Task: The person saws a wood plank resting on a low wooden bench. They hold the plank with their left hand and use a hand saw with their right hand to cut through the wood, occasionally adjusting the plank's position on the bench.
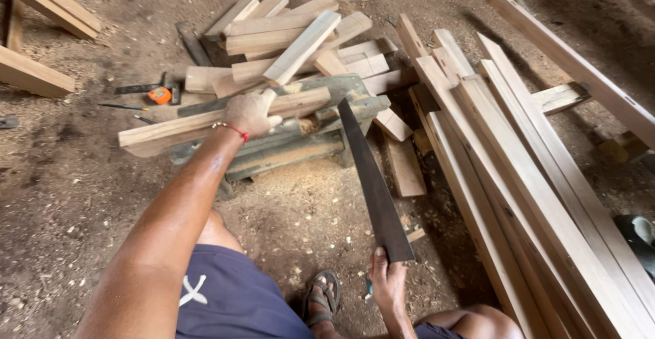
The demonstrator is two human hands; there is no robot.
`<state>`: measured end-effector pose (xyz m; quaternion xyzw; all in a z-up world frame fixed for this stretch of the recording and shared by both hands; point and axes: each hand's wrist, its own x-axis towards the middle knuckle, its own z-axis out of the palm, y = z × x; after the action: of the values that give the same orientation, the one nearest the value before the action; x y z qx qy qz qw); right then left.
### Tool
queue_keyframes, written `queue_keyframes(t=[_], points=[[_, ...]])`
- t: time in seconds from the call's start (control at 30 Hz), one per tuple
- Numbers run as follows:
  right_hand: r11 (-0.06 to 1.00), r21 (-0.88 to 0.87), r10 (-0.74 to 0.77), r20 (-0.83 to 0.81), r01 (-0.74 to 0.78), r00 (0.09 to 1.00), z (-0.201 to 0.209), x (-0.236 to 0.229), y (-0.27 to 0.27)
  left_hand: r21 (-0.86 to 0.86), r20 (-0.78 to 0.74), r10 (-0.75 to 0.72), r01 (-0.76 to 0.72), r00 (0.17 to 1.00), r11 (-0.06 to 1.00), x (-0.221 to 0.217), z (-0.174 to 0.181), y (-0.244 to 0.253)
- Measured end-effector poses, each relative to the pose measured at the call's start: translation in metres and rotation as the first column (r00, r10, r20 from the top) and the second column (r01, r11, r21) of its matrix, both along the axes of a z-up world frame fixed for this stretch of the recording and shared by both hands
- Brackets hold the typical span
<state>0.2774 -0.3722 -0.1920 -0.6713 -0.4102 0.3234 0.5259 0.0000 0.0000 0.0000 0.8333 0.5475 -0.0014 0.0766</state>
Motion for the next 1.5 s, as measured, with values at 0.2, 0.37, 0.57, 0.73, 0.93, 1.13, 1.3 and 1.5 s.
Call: queue_keyframes(t=[0.2, 0.37, 0.57, 0.73, 0.93, 1.13, 1.3, 1.5], points=[[0.999, -0.033, 0.001, 0.094, 0.002, 0.996, -0.013, 0.003, 0.004, -0.025, -0.035, -0.053, 0.052, 0.998, 0.998, -0.077, 0.026, -0.006], [0.999, -0.045, 0.008, 0.025, -0.006, 1.000, -0.031, 0.004, 0.007, -0.118, -0.049, 0.193, -0.197, 0.980, 0.973, -0.149, 0.034, -0.034], [0.999, 0.044, 0.022, -0.121, -0.016, 0.992, -0.038, -0.001, 0.012, 0.014, -0.259, 0.219, -0.223, 0.941, 0.975, -0.135, 0.054, -0.031], [0.999, -0.004, 0.030, -0.233, -0.032, 0.972, -0.038, -0.002, 0.013, -0.228, 0.000, 0.410, -0.399, 0.912, 0.888, -0.086, 0.068, -0.041], [0.997, 0.065, 0.065, -0.363, -0.044, 0.930, -0.044, -0.006, 0.012, 0.223, 0.017, 0.208, -0.206, 0.978, 0.953, -0.044, 0.023, -0.067], [0.994, -0.107, -0.033, -0.397, -0.011, 0.917, -0.044, 0.000, 0.012, -0.043, -0.041, 0.214, -0.216, 0.976, 0.975, -0.006, 0.033, -0.078], [0.998, 0.060, 0.014, -0.466, 0.016, 0.884, -0.050, 0.001, 0.014, -0.223, -0.243, 0.079, -0.135, 0.967, 0.966, 0.021, 0.054, -0.051], [1.000, 0.011, -0.015, -0.548, 0.026, 0.836, -0.030, 0.008, 0.015, -0.136, -0.103, -0.114, 0.099, 0.988, 0.986, 0.008, 0.055, -0.029]])
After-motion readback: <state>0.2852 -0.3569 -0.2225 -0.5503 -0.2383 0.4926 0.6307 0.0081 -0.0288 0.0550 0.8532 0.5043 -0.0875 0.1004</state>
